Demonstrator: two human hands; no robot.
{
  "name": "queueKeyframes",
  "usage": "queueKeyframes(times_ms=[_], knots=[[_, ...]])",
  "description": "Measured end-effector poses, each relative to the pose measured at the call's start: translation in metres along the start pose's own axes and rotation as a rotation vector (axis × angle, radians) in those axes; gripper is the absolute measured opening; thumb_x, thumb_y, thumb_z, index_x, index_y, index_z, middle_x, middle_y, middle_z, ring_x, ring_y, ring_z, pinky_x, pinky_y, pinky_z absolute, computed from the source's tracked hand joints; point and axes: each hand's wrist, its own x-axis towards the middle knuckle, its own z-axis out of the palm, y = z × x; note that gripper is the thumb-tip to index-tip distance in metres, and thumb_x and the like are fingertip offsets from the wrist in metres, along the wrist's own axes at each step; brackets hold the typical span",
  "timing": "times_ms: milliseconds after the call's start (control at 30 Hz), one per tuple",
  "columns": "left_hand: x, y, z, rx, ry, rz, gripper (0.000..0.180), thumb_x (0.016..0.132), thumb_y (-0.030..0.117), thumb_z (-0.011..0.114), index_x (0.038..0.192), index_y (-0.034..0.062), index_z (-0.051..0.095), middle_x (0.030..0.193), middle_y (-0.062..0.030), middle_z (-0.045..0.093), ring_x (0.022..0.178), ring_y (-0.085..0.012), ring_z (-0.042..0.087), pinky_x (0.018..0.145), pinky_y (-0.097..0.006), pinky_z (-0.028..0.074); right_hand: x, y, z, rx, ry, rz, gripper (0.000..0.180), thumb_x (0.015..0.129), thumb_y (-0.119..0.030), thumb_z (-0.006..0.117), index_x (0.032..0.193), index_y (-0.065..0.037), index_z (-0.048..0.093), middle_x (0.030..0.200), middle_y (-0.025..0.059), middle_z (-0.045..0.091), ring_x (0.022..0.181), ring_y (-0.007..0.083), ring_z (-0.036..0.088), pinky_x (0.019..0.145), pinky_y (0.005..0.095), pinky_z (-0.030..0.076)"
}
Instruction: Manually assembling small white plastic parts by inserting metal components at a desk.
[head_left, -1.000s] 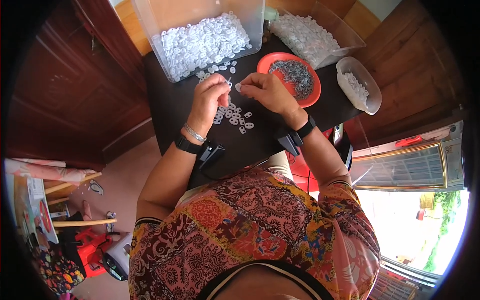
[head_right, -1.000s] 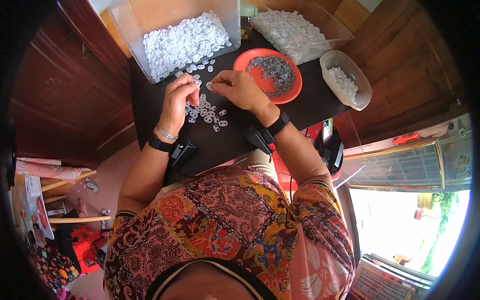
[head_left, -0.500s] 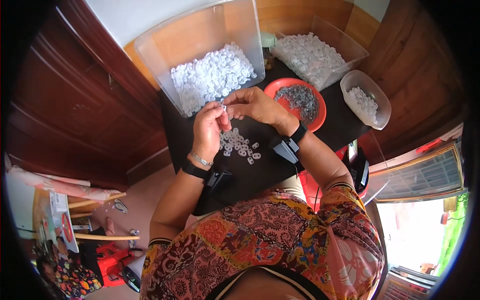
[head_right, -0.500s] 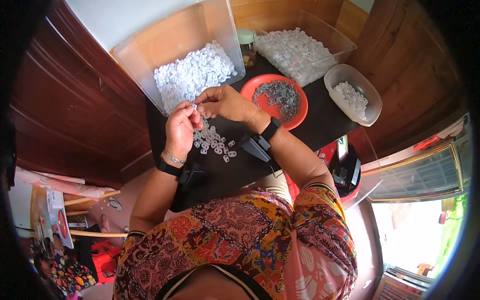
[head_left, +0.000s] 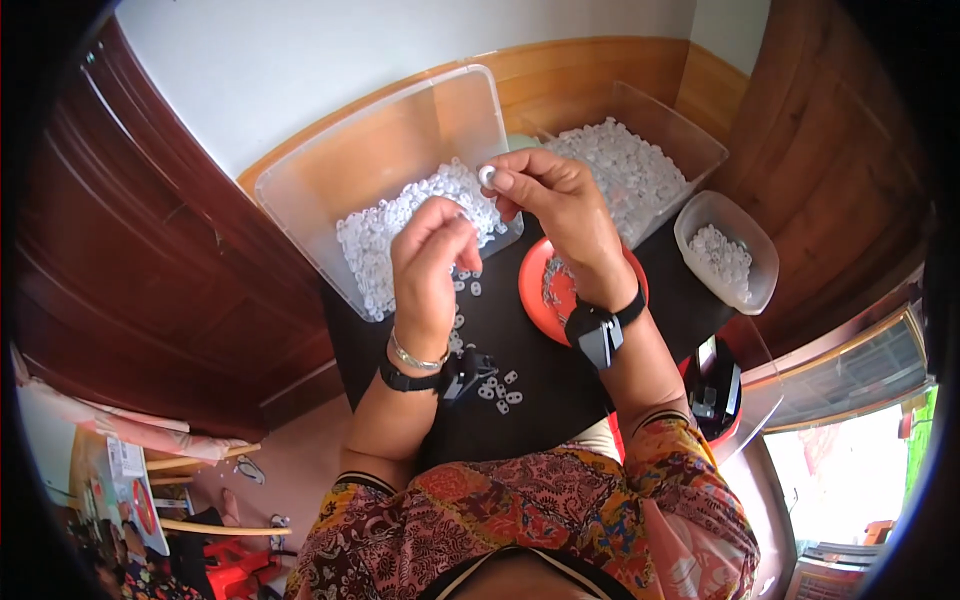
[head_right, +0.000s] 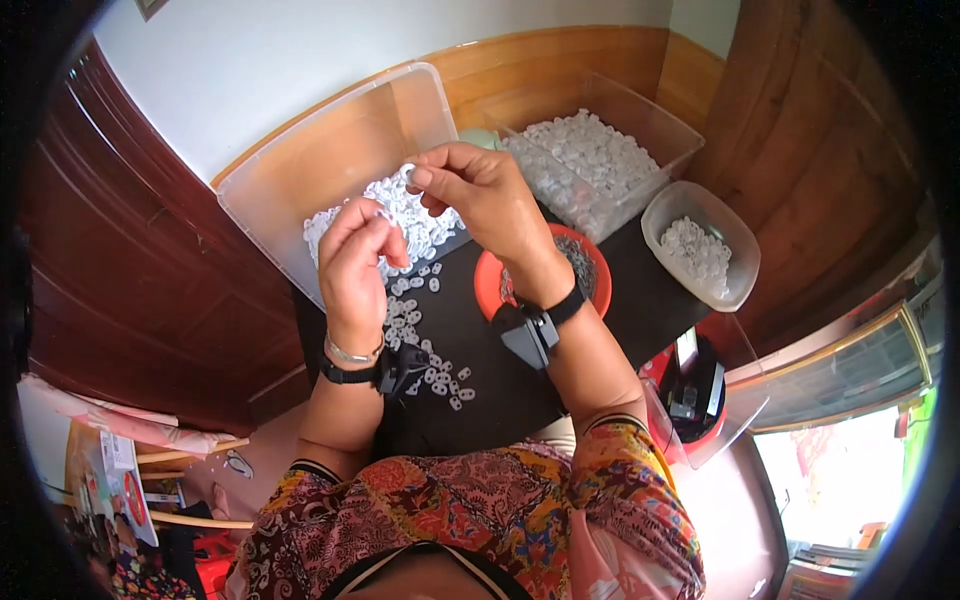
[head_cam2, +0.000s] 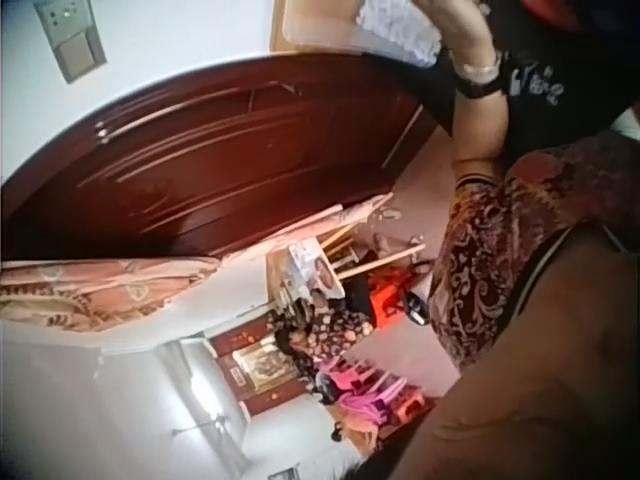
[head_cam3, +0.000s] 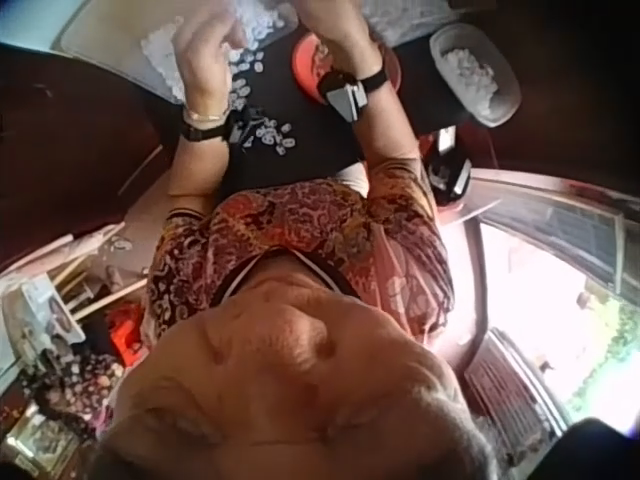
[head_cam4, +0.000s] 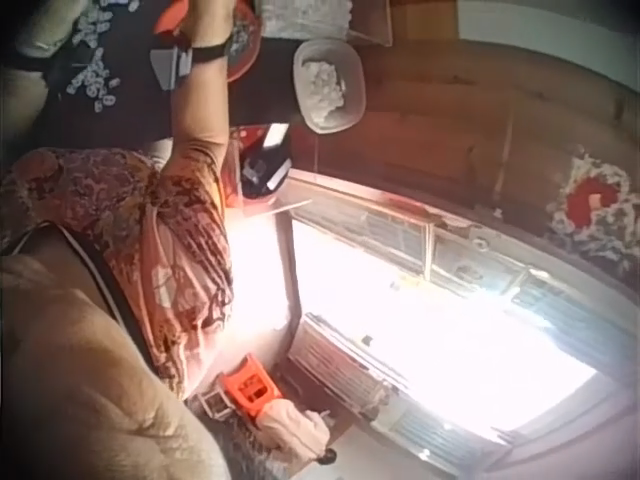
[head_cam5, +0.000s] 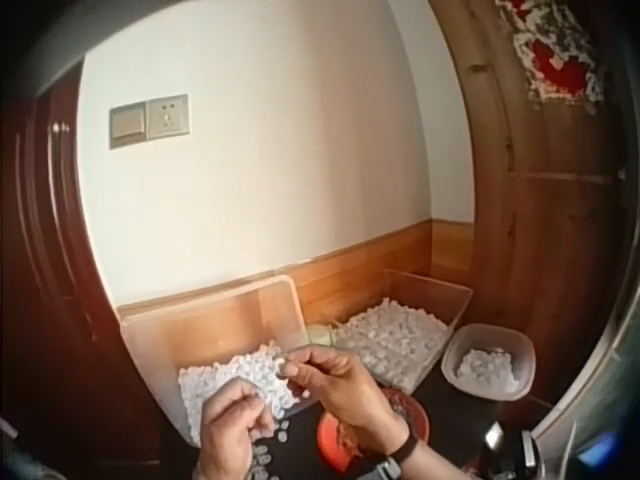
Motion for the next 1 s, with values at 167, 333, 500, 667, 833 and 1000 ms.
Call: queueKeyframes(times_ms=[167, 333, 500, 667, 833, 1000], knots=[[0.0, 0.006, -0.002, -0.028, -0.01, 0.039, 0.015, 0.088, 0.014, 0.051, 0.079, 0.0027, 0.052, 0.065, -0.0005, 0.05, 0.058, -0.0068, 0.045, 0.054, -0.021, 0.036, -0.001, -0.007, 0.0, 0.043, -0.036, 0.056, 0.011, 0.088, -0.006, 0.06, 0.096, -0.001, 0.065, 0.08, 0.003, 0.064, 0.07, 0.0087, 0.055, 0.065, 0.0211, 0.045], [-0.001, 0.007, -0.01, 0.012, 0.011, 0.053, 0.016, 0.088, 0.015, 0.052, 0.079, 0.0028, 0.052, 0.063, -0.0004, 0.049, 0.058, -0.0066, 0.044, 0.054, -0.021, 0.036, 0.014, -0.01, 0.006, 0.158, -0.153, 0.065, 0.01, 0.086, -0.006, 0.062, 0.095, -0.002, 0.063, 0.079, 0.0036, 0.063, 0.068, 0.0095, 0.057, 0.064, 0.0217, 0.046], [-0.005, 0.016, -0.008, 0.042, 0.036, 0.085, 0.016, 0.088, 0.016, 0.05, 0.078, 0.0026, 0.051, 0.062, -0.0015, 0.049, 0.057, -0.0085, 0.046, 0.055, -0.022, 0.037, 0.014, -0.008, 0.018, 0.233, -0.141, -0.018, 0.009, 0.084, -0.006, 0.065, 0.093, -0.001, 0.064, 0.078, 0.0032, 0.064, 0.067, 0.0096, 0.057, 0.064, 0.022, 0.047], [0.02, 0.039, -0.011, 0.155, 0.045, 0.198, 0.015, 0.088, 0.014, 0.048, 0.08, 0.001, 0.053, 0.063, -0.0024, 0.05, 0.057, -0.0096, 0.046, 0.057, -0.022, 0.037, 0.01, -0.016, 0.015, 0.171, -0.072, -0.085, 0.01, 0.085, -0.007, 0.065, 0.093, -0.001, 0.064, 0.078, 0.0036, 0.064, 0.069, 0.0097, 0.058, 0.065, 0.0224, 0.047], [0.043, 0.073, -0.006, 0.385, 0.082, 0.49, 0.015, 0.088, 0.011, 0.051, 0.078, 0.0001, 0.053, 0.061, 0.0009, 0.047, 0.057, -0.0059, 0.042, 0.053, -0.02, 0.033, 0.007, -0.022, 0.011, 0.159, -0.029, -0.161, 0.01, 0.085, -0.008, 0.065, 0.093, -0.001, 0.064, 0.079, 0.0039, 0.065, 0.07, 0.0097, 0.058, 0.064, 0.0226, 0.047], [0.007, 0.052, -0.008, 0.37, 0.091, 0.356, 0.015, 0.088, 0.01, 0.051, 0.077, 0.0007, 0.051, 0.06, 0.0, 0.047, 0.056, -0.0057, 0.041, 0.052, -0.021, 0.032, 0.005, -0.021, 0.011, 0.142, -0.002, -0.176, 0.01, 0.086, -0.007, 0.064, 0.093, -0.001, 0.063, 0.079, 0.0038, 0.064, 0.069, 0.0093, 0.057, 0.064, 0.0227, 0.047]])
